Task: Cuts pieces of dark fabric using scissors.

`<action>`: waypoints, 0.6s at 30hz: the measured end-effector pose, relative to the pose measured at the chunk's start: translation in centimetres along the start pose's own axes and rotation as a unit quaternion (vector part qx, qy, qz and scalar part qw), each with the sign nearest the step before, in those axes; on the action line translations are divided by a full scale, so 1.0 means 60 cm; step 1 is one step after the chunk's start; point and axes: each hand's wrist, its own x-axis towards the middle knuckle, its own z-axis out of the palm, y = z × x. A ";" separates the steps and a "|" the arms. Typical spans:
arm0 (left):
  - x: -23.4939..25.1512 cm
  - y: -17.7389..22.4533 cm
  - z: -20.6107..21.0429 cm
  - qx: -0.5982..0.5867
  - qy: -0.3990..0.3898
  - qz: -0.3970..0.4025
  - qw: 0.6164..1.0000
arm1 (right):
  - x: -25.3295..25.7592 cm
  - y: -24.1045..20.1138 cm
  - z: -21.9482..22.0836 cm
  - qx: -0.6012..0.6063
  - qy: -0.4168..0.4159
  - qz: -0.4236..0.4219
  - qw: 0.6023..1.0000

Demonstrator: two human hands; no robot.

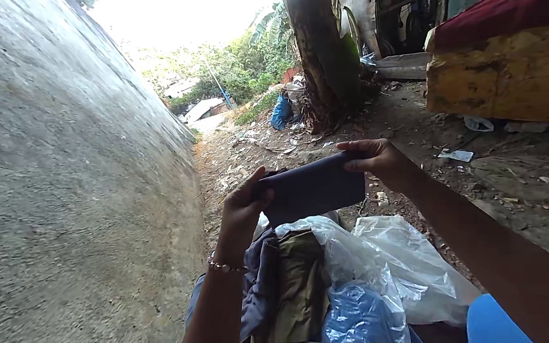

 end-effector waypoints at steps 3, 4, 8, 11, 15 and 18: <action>0.003 0.001 -0.009 0.126 -0.012 0.015 0.992 | 0.002 -0.006 0.001 -0.070 0.011 0.025 0.997; 0.004 -0.002 -0.013 0.185 -0.012 0.028 0.982 | 0.003 -0.006 0.000 -0.110 0.012 0.026 0.994; -0.004 -0.010 -0.030 0.386 -0.001 0.071 0.920 | 0.004 -0.001 -0.002 -0.241 -0.003 0.019 0.970; -0.022 -0.012 -0.041 0.435 0.012 0.097 0.895 | -0.006 0.003 0.002 -0.312 -0.017 -0.035 0.949; -0.047 -0.040 -0.095 0.299 -0.018 0.097 0.949 | -0.030 0.014 0.028 -0.345 -0.080 -0.121 0.927; -0.073 -0.046 -0.141 0.170 0.001 0.048 0.984 | -0.058 0.032 0.085 -0.261 -0.150 -0.134 0.944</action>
